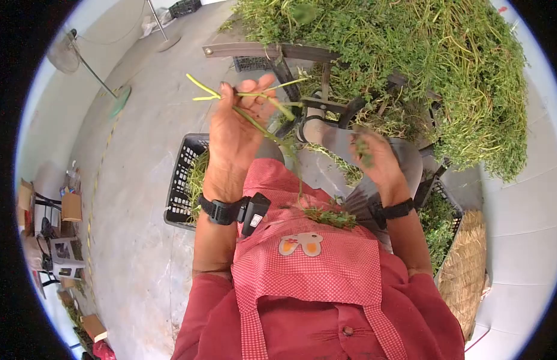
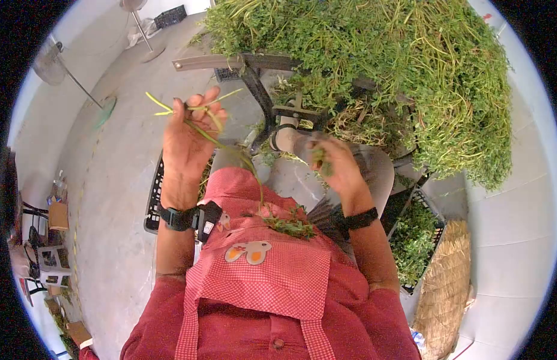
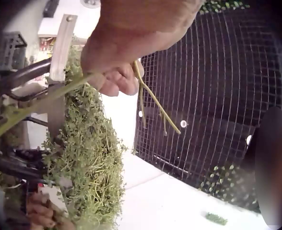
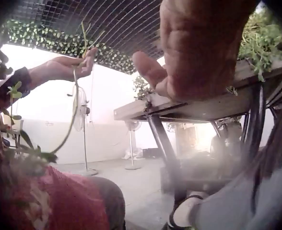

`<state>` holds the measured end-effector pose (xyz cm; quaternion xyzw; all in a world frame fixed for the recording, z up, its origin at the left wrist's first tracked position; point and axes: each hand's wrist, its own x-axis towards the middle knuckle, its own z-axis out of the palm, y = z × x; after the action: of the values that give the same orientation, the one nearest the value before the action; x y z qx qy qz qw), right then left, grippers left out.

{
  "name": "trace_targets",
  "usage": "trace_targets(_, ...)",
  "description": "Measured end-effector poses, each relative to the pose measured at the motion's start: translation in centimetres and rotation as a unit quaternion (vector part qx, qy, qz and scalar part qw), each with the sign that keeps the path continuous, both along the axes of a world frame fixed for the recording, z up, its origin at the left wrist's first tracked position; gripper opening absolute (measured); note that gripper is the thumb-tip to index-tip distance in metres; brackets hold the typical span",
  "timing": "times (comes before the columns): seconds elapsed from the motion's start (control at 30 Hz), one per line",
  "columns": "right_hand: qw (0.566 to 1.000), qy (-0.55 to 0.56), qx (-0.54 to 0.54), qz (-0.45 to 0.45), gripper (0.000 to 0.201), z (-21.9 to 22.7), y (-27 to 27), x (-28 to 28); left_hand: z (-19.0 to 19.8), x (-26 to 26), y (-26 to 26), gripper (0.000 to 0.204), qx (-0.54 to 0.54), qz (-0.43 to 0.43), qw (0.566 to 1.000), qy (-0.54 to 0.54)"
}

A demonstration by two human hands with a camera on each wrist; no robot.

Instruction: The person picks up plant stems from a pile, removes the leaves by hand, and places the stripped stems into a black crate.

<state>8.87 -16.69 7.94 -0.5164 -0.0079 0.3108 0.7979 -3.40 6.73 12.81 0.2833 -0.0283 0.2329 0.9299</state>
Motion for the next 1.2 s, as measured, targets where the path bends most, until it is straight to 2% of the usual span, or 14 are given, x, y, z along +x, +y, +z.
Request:
trace_targets(0.1,0.987,-0.061,0.001,0.147,0.017,1.2,1.0,-0.7,-0.3,0.5,-1.1,0.041,-0.03,-0.054,0.998,-0.011)
trace_targets(0.17,0.969,-0.078,0.112,0.205,0.021,1.1,1.9,-1.3,0.0,0.6,-1.7,0.045,-0.03,-0.043,0.999,0.008)
trace_targets(0.23,0.955,-0.243,-0.065,0.157,0.024,2.7,3.1,-2.6,0.2,0.7,-2.1,0.049,-0.032,-0.042,0.999,0.009)
trace_targets(0.33,0.916,-0.379,-0.073,0.111,0.026,2.9,4.6,-3.2,0.2,0.8,-2.4,0.05,-0.021,-0.056,0.998,0.001)
trace_targets(0.57,0.86,-0.488,-0.094,0.117,0.023,2.0,6.3,-3.2,0.2,1.0,-3.8,0.051,-0.004,-0.034,0.999,0.039)
trace_targets(0.63,0.721,-0.636,-0.269,0.053,0.018,2.2,6.1,-3.4,-0.5,1.2,-4.0,0.05,-0.017,-0.045,0.998,0.048)
trace_targets(0.67,0.722,-0.634,-0.273,0.054,0.018,1.7,6.0,-3.0,-0.7,1.1,-4.0,0.05,-0.02,-0.047,0.997,0.05)
trace_targets(0.73,0.704,-0.64,-0.292,-0.098,0.017,0.4,5.7,-1.5,-0.7,0.7,-3.4,0.048,-0.042,-0.055,0.998,0.006)
trace_targets(0.77,0.702,-0.641,-0.294,-0.099,0.017,0.5,4.9,-0.7,-0.3,0.7,-3.0,0.048,-0.043,-0.056,0.997,0.004)
trace_targets(0.83,0.924,-0.328,-0.194,0.021,0.019,1.0,2.8,0.7,0.3,0.3,-2.1,0.047,-0.04,-0.027,0.999,0.017)
trace_targets(0.87,0.954,-0.271,-0.122,0.046,0.017,-0.1,2.3,1.5,0.1,0.3,-1.7,0.046,-0.05,-0.037,0.998,0.009)
trace_targets(1.0,0.966,-0.195,-0.095,0.142,0.021,1.7,1.8,-0.6,-0.9,0.8,-1.3,0.045,-0.083,-0.07,0.994,-0.016)
trace_targets(1.07,0.899,-0.394,-0.106,0.16,0.027,1.7,2.6,-1.5,-0.8,0.8,-1.7,0.044,-0.07,-0.048,0.996,0.019)
trace_targets(1.2,0.823,-0.518,-0.179,0.148,0.026,-0.2,3.2,-0.7,0.2,0.7,-2.3,0.044,-0.056,-0.019,0.997,0.053)
